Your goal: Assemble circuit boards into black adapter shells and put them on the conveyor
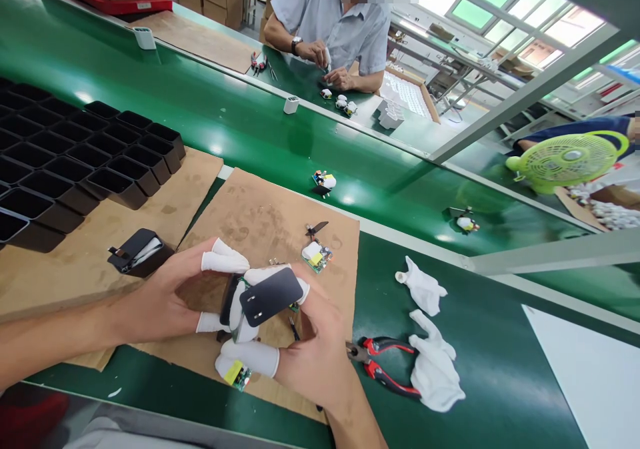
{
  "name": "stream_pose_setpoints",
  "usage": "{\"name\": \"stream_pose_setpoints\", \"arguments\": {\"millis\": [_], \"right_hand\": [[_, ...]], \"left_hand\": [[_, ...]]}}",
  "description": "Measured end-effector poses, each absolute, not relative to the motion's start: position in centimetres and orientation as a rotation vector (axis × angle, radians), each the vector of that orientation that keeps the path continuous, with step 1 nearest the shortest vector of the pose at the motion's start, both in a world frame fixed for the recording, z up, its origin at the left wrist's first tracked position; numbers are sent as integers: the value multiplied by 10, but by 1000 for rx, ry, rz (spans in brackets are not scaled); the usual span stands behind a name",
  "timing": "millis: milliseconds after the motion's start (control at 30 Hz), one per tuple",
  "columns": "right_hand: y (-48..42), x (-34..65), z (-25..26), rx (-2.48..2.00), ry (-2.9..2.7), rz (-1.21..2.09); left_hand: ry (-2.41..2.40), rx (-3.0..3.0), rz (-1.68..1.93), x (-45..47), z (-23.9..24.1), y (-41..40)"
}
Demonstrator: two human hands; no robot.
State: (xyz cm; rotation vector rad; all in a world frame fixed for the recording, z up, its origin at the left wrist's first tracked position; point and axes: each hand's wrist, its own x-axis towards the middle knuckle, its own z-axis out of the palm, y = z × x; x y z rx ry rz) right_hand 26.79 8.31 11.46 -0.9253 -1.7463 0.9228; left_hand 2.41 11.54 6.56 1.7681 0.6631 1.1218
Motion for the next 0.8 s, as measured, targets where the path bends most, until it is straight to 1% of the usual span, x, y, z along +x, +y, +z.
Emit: {"name": "stream_pose_setpoints", "arguments": {"millis": [200,800], "right_hand": [[80,269,106,-944,-1737,894],[83,268,107,-958,-1817,829]], "left_hand": [[636,1764,1138,26,68,116],[635,1805,1154,25,66,117]]}}
